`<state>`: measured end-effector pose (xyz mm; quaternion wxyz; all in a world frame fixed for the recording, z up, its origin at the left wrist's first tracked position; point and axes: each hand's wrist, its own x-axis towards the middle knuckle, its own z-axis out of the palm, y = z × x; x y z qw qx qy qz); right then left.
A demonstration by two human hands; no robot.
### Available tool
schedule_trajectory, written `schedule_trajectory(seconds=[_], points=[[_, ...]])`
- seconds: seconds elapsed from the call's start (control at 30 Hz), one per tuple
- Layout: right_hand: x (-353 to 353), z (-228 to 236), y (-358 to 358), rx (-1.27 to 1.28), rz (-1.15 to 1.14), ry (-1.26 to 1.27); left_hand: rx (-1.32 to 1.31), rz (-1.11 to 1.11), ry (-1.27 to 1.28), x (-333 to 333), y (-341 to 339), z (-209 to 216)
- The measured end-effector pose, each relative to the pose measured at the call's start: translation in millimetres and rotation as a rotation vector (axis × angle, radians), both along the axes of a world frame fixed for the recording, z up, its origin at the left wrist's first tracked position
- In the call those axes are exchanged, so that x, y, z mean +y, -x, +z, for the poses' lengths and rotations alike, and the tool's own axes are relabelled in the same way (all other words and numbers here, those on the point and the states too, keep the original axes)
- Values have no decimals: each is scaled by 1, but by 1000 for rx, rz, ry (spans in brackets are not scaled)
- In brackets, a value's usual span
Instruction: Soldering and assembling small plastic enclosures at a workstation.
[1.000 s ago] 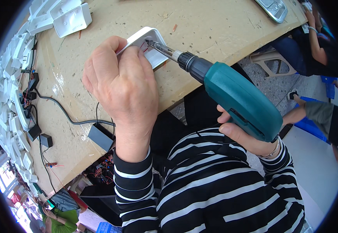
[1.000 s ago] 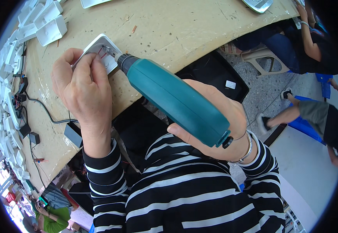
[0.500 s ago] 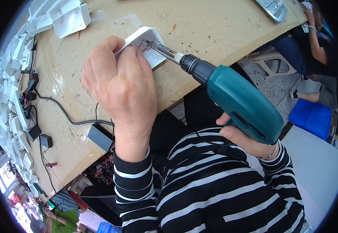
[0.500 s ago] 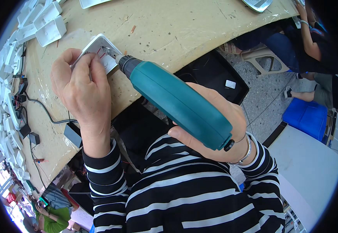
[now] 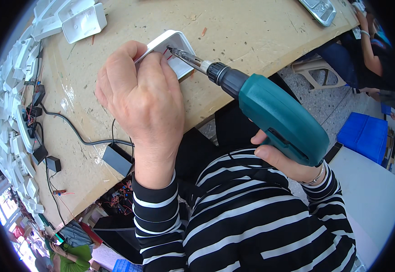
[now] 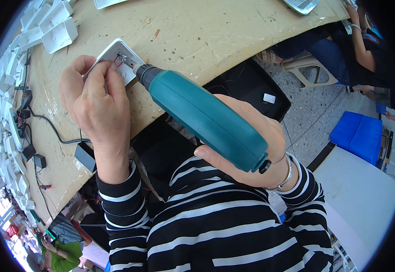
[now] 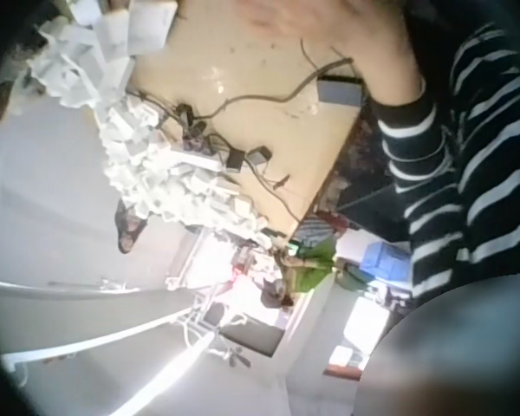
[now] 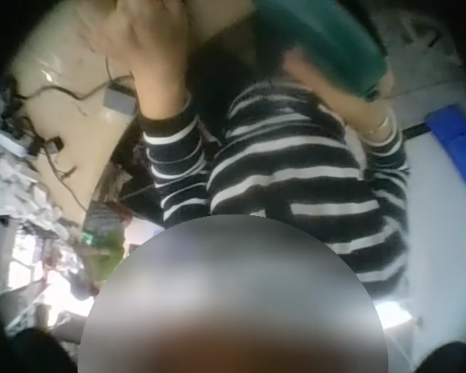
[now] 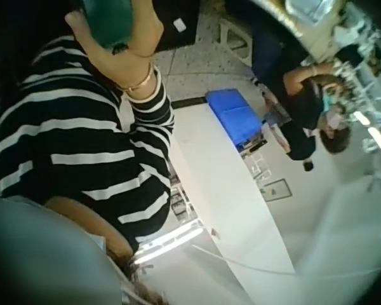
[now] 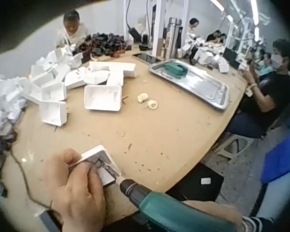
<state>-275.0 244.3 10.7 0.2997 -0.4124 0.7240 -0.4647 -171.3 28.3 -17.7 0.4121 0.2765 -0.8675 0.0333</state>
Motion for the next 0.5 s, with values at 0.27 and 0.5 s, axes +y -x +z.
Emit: schedule_trajectory(seconds=[0.27, 0.5], points=[[-1, 1, -1, 24, -5, 105, 7, -9, 14, -1, 0, 0], [9, -1, -2, 30, 11, 115, -7, 2, 14, 0, -1, 0]])
